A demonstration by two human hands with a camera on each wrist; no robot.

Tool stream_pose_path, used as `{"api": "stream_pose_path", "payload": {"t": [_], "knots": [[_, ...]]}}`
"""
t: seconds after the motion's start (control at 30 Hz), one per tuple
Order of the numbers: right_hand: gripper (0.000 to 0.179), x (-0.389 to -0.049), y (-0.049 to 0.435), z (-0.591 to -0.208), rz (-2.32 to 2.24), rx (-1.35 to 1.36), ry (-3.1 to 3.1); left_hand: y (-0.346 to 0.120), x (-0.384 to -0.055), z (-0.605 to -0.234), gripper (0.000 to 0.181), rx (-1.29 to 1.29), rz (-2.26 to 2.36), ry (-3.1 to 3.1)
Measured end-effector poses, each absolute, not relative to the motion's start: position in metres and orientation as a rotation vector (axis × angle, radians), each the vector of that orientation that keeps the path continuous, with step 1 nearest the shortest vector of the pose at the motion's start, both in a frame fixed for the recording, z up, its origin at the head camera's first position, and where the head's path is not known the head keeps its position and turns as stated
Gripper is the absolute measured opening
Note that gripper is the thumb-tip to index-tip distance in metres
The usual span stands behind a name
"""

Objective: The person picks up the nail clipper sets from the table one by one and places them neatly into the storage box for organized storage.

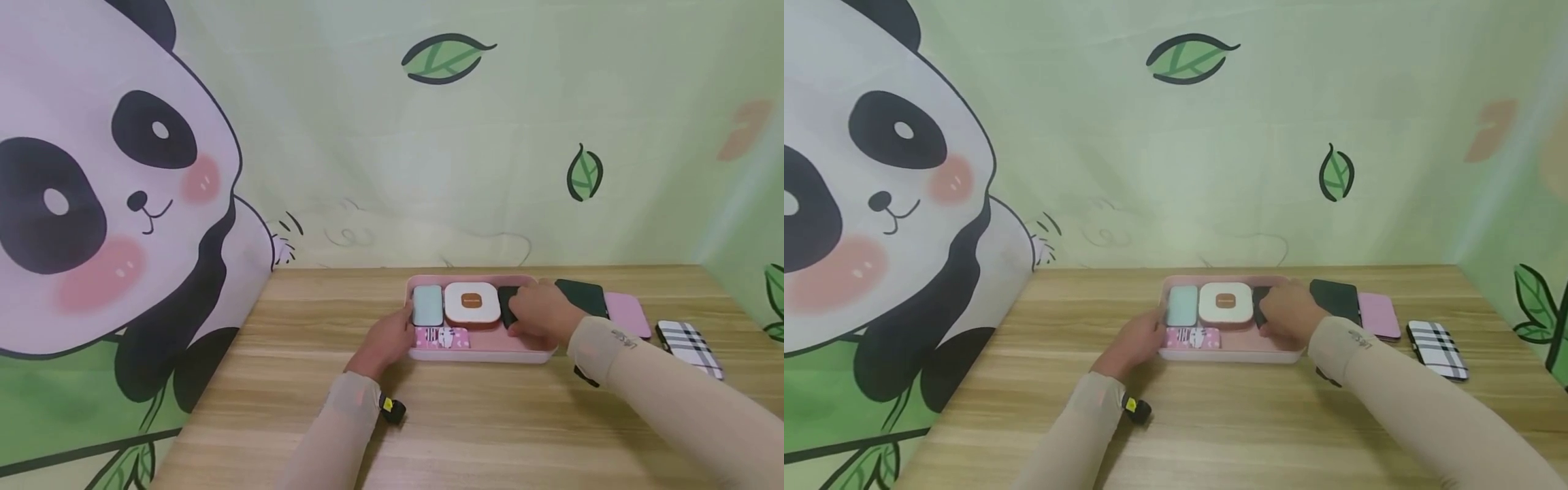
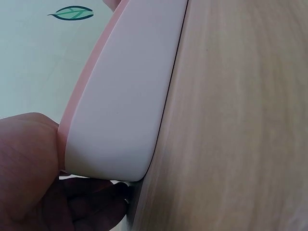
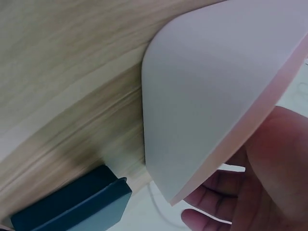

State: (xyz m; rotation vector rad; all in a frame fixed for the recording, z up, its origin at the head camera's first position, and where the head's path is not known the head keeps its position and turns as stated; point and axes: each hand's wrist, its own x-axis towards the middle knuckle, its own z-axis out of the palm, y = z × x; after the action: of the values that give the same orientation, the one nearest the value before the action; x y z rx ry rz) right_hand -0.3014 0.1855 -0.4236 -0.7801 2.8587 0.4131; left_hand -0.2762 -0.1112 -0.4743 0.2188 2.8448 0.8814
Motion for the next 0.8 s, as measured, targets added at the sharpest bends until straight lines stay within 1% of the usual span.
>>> {"api": "stream_pose_path", "payload": {"t": [0.37, 0.67, 0.8], "knots": [[0.054, -0.3012, 0.1896, -0.4309, 0.405, -0.758, 2.882, -0.1106, -0.2761, -0.4736, 0.058, 0.241, 0.876, 2.835], [0.059, -0.2991, 0.1901, -0.4287, 0.287, -0.627, 2.911, -0.1105, -0.2776, -0.4738, 0.060, 0.288, 0.913, 2.852], [0.054, -0.2979, 0.1908, -0.4295, 0.220, -0.641, 2.917, -0.1122, -0.2773, -0.4743, 0.061, 0.323, 0.929, 2.882]]}}
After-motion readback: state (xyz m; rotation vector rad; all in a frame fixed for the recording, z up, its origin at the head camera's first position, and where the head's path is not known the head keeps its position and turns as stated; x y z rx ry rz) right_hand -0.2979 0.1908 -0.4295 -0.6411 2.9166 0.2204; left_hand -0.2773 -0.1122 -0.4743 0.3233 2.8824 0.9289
